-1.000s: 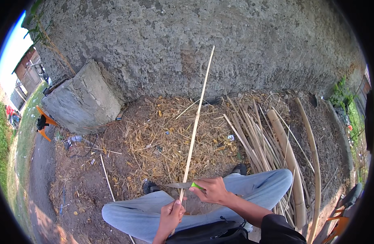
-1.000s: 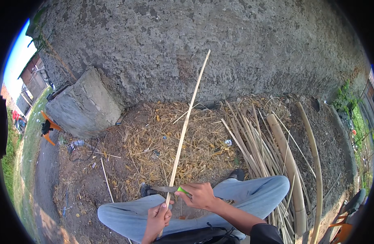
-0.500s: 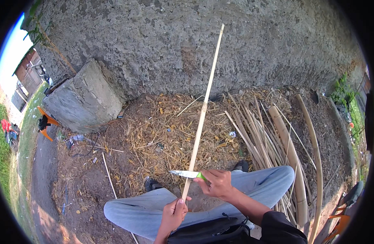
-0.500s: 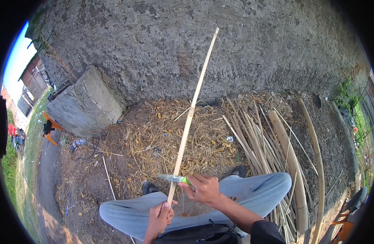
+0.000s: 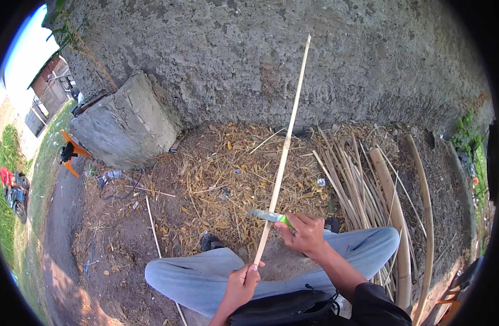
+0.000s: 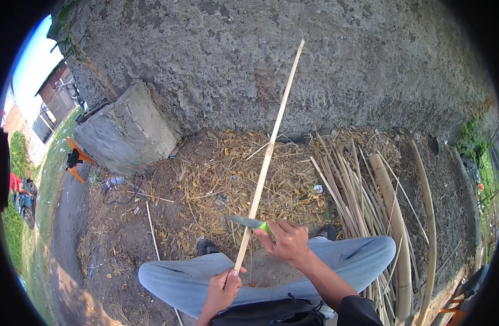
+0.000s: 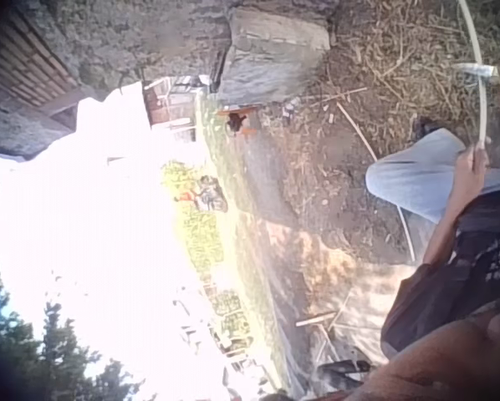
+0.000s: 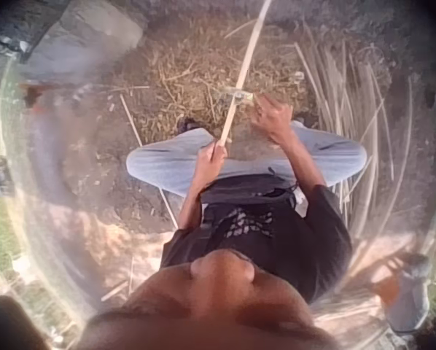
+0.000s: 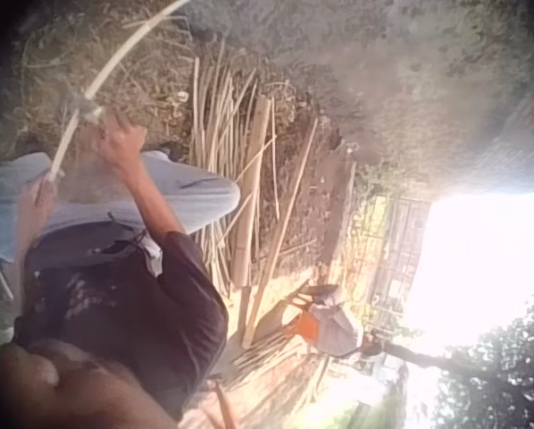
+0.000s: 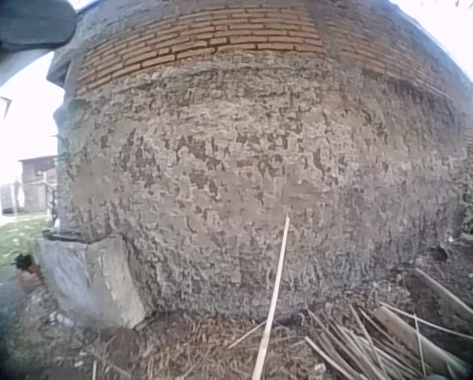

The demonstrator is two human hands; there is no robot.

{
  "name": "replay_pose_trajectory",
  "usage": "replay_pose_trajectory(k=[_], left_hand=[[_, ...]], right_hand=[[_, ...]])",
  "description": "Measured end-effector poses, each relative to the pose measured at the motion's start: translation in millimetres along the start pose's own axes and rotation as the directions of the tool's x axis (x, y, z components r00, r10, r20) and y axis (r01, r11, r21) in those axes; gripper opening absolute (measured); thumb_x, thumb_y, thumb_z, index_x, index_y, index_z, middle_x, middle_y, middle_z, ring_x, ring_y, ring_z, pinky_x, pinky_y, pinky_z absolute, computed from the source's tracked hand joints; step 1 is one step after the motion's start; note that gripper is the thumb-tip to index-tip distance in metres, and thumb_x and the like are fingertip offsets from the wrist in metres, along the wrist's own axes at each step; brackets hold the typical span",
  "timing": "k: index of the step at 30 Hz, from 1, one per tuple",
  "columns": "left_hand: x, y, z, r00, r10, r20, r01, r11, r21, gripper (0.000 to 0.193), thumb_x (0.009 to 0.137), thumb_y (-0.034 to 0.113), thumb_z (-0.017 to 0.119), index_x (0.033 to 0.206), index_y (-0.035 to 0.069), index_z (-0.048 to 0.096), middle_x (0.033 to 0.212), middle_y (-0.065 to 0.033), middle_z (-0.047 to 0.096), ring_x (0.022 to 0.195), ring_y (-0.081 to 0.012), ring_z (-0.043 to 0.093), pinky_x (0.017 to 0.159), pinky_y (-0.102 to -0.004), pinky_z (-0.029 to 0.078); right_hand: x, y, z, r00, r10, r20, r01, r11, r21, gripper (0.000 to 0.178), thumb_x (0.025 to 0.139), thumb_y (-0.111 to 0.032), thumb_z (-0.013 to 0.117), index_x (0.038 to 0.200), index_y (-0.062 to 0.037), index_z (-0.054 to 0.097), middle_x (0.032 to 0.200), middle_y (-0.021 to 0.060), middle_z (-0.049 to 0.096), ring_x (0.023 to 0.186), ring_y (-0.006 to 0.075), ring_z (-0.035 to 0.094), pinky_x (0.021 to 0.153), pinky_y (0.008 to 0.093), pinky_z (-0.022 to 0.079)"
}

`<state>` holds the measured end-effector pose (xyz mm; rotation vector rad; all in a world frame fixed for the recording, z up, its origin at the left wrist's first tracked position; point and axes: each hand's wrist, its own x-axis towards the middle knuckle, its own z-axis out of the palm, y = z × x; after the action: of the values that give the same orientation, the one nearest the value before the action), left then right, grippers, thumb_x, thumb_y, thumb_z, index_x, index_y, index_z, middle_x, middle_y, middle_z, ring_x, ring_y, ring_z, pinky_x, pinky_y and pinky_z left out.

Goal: The person scrapes and shaves a long bamboo strip using a knife.

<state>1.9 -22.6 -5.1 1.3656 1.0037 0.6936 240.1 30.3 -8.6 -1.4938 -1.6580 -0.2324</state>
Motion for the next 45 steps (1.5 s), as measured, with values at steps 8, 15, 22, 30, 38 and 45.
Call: replay_pose_trajectory(k=[8, 15, 22, 30, 38, 45], left_hand=[[-22, -8, 1, 0.999, -0.043, 0.024, 0.041, 0.997, 0.073, 0.027, 0.105, 0.016, 0.048, 0.111, -0.003, 0.065, 0.062, 0.0013, 0.047, 0.056, -0.0055, 0.043, 0.053, -0.0249, 0.039], [-2, -4, -3, 0.994, -0.107, 0.033, 0.108, 0.993, -0.042, 0.031, 0.107, 0.018, 0.044, 0.112, -0.004, 0.064, 0.064, 0.0022, 0.049, 0.058, -0.0038, 0.041, 0.054, -0.0231, 0.036], [9, 2, -2, 0.985, -0.164, -0.052, 0.155, 0.978, -0.143, 0.031, 0.108, 0.021, 0.04, 0.104, -0.002, 0.061, 0.064, 0.0026, 0.049, 0.055, -0.0028, 0.041, 0.05, -0.0231, 0.034], [8, 2, -4, 0.993, -0.062, -0.1, 0.059, 0.998, -0.034, 0.03, 0.108, 0.021, 0.041, 0.103, -0.001, 0.061, 0.062, 0.0027, 0.049, 0.053, -0.0038, 0.042, 0.049, -0.0239, 0.035], [9, 1, -2, 0.997, 0.022, -0.078, -0.016, 0.997, 0.071, 0.025, 0.106, 0.017, 0.044, 0.102, -0.002, 0.061, 0.06, -0.0013, 0.05, 0.054, -0.0067, 0.046, 0.052, -0.0263, 0.041], [10, -1, -2, 0.995, 0.039, -0.088, -0.03, 0.995, 0.094, 0.025, 0.106, 0.017, 0.044, 0.103, -0.001, 0.061, 0.061, -0.002, 0.052, 0.054, -0.0072, 0.047, 0.052, -0.0264, 0.042]], right_hand=[[36, 47, -17, 0.988, 0.112, -0.103, -0.12, 0.99, -0.077, 0.027, 0.091, -0.03, 0.071, 0.08, -0.0056, 0.069, 0.051, 0.0055, 0.056, 0.039, 0.0225, 0.054, 0.038, 0.0353, 0.036], [16, 12, -20, 0.985, 0.172, 0.016, -0.172, 0.985, 0.032, 0.023, 0.089, -0.028, 0.072, 0.084, -0.0062, 0.071, 0.056, 0.0056, 0.06, 0.041, 0.0228, 0.057, 0.039, 0.0343, 0.04], [-26, -33, -9, 0.973, -0.154, 0.172, 0.13, 0.981, 0.14, 0.027, 0.081, -0.03, 0.079, 0.091, -0.006, 0.07, 0.062, 0.003, 0.061, 0.047, 0.0206, 0.06, 0.041, 0.0341, 0.043], [-24, -27, -5, 0.965, -0.239, 0.105, 0.231, 0.97, 0.081, 0.031, 0.079, -0.034, 0.079, 0.09, -0.0071, 0.069, 0.058, -0.0007, 0.054, 0.046, 0.0171, 0.056, 0.04, 0.0315, 0.042], [-24, -23, -4, 0.969, -0.236, 0.072, 0.232, 0.971, 0.05, 0.031, 0.08, -0.034, 0.079, 0.089, -0.0062, 0.069, 0.058, -0.0005, 0.054, 0.045, 0.0161, 0.055, 0.041, 0.0304, 0.042], [-25, -22, -1, 0.977, -0.202, 0.069, 0.197, 0.977, 0.076, 0.03, 0.079, -0.033, 0.08, 0.088, -0.0066, 0.069, 0.057, -0.0006, 0.055, 0.044, 0.0171, 0.055, 0.041, 0.031, 0.042]])
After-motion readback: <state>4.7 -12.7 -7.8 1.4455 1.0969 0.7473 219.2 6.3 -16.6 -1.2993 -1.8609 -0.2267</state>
